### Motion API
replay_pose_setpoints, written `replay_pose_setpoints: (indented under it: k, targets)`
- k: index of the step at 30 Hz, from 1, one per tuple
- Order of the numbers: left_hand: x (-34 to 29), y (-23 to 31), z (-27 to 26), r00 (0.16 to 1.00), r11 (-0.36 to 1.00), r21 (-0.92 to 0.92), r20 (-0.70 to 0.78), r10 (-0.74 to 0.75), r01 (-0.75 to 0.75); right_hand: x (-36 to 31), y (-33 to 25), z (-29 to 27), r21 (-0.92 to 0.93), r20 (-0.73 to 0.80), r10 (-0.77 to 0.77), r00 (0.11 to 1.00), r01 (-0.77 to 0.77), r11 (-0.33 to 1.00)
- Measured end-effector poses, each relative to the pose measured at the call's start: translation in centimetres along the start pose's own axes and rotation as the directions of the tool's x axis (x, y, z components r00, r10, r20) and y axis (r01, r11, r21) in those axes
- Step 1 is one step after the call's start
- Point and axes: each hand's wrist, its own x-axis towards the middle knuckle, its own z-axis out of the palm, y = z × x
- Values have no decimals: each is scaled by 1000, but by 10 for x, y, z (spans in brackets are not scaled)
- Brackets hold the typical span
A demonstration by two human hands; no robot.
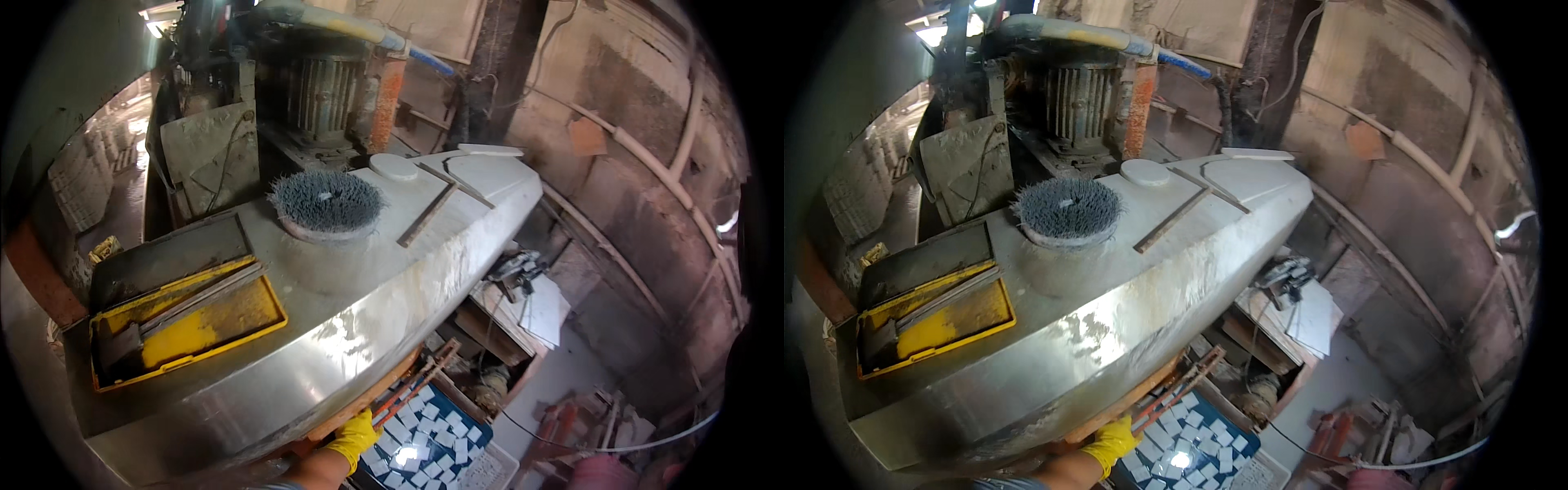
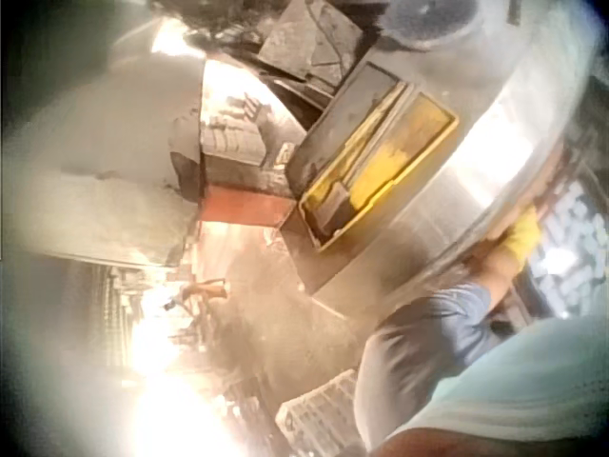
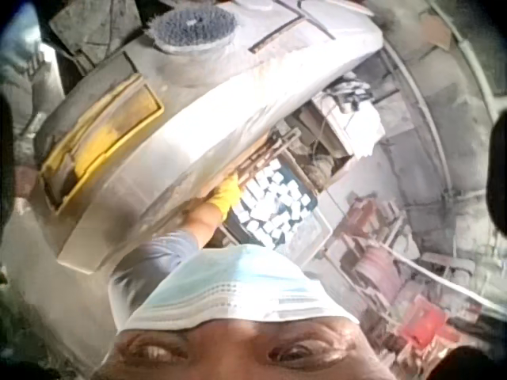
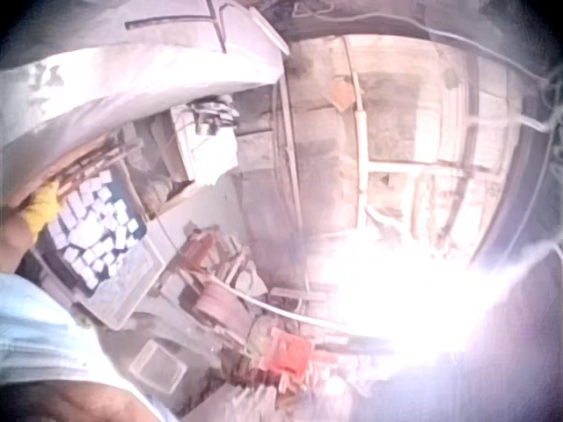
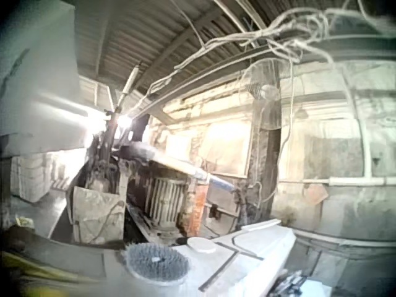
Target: The person arranges small white square tiles on a moving conveyor belt using both hands. They repeatedly adjust the tiles' positions to ensure they are evenly spaced and aligned as the belt moves. The person also uses a metal tool to assist in positioning the tiles.
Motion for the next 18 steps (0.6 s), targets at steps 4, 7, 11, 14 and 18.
replay_pose_setpoints:
  k: [4,7,11,14,18]
  targets:
    - [-3,1,-4,999,998,55,-17,40,-39,-57,56,23,76,-50,44,998,-40,996]
    - [-41,0,12,961,974,106,-172,216,-200,-95,101,42,122,-61,60,996,-52,991]
    - [-111,-14,5,780,786,155,-114,616,-598,-130,149,61,176,-47,26,999,-17,984]
    - [-177,-68,-1,749,741,-370,158,644,-560,-141,124,75,305,30,106,994,-110,946]
    - [-287,-122,-101,780,863,-291,377,500,-413,-171,95,74,-99,-48,-125,991,120,988]
